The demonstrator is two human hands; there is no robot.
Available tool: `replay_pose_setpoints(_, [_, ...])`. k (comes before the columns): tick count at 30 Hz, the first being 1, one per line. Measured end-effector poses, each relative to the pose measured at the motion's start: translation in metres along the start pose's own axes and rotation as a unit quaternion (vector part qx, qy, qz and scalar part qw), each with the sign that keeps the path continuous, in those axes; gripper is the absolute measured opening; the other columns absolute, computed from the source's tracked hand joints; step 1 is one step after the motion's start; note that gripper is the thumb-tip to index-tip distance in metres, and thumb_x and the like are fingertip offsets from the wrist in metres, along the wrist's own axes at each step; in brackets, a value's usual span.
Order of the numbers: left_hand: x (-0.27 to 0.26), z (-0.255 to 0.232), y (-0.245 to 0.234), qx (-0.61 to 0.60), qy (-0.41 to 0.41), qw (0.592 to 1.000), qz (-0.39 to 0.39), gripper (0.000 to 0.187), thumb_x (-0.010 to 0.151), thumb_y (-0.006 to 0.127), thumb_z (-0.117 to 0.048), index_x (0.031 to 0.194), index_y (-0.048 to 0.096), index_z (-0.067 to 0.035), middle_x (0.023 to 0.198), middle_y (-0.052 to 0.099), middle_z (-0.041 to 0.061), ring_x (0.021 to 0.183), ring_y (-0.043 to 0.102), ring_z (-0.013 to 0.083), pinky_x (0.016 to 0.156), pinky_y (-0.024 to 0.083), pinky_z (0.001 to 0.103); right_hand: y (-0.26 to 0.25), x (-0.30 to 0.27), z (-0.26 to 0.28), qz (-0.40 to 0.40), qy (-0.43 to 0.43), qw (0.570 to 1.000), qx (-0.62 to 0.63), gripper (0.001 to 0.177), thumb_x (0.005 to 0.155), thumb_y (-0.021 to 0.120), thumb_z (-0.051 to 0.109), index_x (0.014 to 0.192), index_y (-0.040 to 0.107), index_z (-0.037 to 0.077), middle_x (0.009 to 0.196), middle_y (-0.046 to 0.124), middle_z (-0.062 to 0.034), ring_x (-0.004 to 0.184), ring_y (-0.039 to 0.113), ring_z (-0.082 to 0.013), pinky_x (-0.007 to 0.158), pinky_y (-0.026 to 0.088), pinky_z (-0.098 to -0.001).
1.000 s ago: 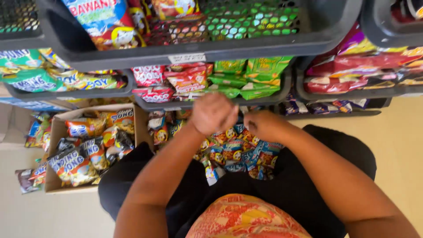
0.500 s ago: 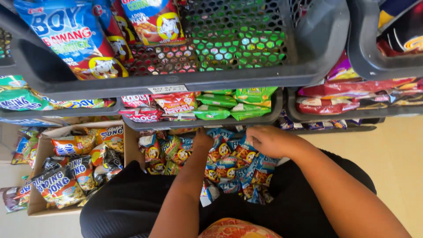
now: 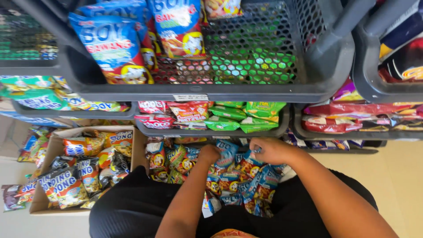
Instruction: Organizing and stocking snack bags from floor boxes onto a plastic shelving unit in a store.
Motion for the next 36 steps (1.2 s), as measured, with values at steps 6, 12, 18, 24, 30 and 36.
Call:
replay_pose_setpoints(6, [-0.134, -0.110, -0.165, -0.148, 0.216, 0.965, -0.027, 0.025, 0.074, 0.087, -0.021, 0.090, 0.080, -0.002, 0.082, 0.074, 0.016, 0.073, 0.071, 0.0296, 0.072, 0.056, 0.042, -0.008, -0.012, 0.045, 0.135, 0.064, 0.989, -0.011, 0.091, 0.068, 0.094, 0.040, 0.144, 0.051, 0.015, 0.121, 0.069, -0.0087, 0.110, 0.067, -0.0234, 0.096, 0.054, -0.0388])
replay_pose_setpoints(12, [-0.261, -0.169, -0.293, -0.465, 0.237, 0.851, -0.064, 0.005, 0.084, 0.076, -0.002, 0.086, 0.074, 0.003, 0.083, 0.065, 0.005, 0.065, 0.069, 0.0119, 0.053, 0.058, 0.026, 0.018, -0.041, 0.143, 0.070, -0.074, 0.977, 0.185, 0.066, 0.081, 0.087, 0.035, 0.137, 0.063, 0.009, 0.128, 0.075, -0.0048, 0.117, 0.068, -0.0181, 0.104, 0.052, -0.0361])
replay_pose_setpoints(18, [-0.322, -0.198, -0.356, -0.472, 0.362, 0.774, -0.214, 0.014, 0.085, 0.078, -0.001, 0.099, 0.079, 0.000, 0.094, 0.064, 0.006, 0.072, 0.064, 0.0117, 0.058, 0.051, 0.023, -0.062, -0.070, 0.265, -0.393, -0.190, 0.889, 0.138, 0.056, 0.075, 0.085, 0.012, 0.125, 0.060, 0.008, 0.114, 0.069, -0.0052, 0.102, 0.066, -0.0159, 0.087, 0.054, -0.0339])
replay_pose_setpoints(24, [-0.309, -0.233, -0.423, -0.432, 0.434, 0.695, -0.378, 0.034, 0.092, 0.072, -0.001, 0.125, 0.068, -0.008, 0.129, 0.054, 0.006, 0.109, 0.067, 0.0169, 0.086, 0.061, 0.030, -0.174, -0.004, 0.319, -0.495, -0.244, 0.834, 0.007, 0.047, 0.080, 0.086, 0.015, 0.117, 0.062, 0.001, 0.107, 0.063, -0.0123, 0.095, 0.064, -0.0227, 0.084, 0.052, -0.0368])
replay_pose_setpoints(30, [-0.244, -0.235, -0.432, -0.297, 0.447, 0.667, -0.516, 0.041, 0.094, 0.070, -0.001, 0.134, 0.061, -0.009, 0.136, 0.058, 0.016, 0.117, 0.070, 0.0287, 0.099, 0.060, 0.036, -0.196, 0.144, 0.239, -0.411, -0.166, 0.862, 0.246, 0.035, 0.088, 0.080, 0.030, 0.107, 0.066, 0.004, 0.094, 0.072, -0.0072, 0.084, 0.065, -0.0186, 0.076, 0.054, -0.0364])
replay_pose_setpoints(36, [-0.134, -0.188, -0.406, -0.035, 0.201, 0.905, -0.374, 0.022, 0.095, 0.061, -0.017, 0.113, 0.067, -0.006, 0.117, 0.070, 0.023, 0.111, 0.066, 0.0420, 0.094, 0.052, 0.052, -0.183, 0.212, 0.168, -0.393, -0.022, 0.919, -0.027, 0.040, 0.090, 0.078, 0.045, 0.105, 0.073, 0.008, 0.097, 0.076, -0.0153, 0.087, 0.070, -0.0318, 0.079, 0.054, -0.0432])
Point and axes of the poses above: each hand's wrist, its own x-axis towards the middle knuckle, its own y-axis out of the palm, z = x × y, the point moved 1 cm from there along x, towards the middle knuckle
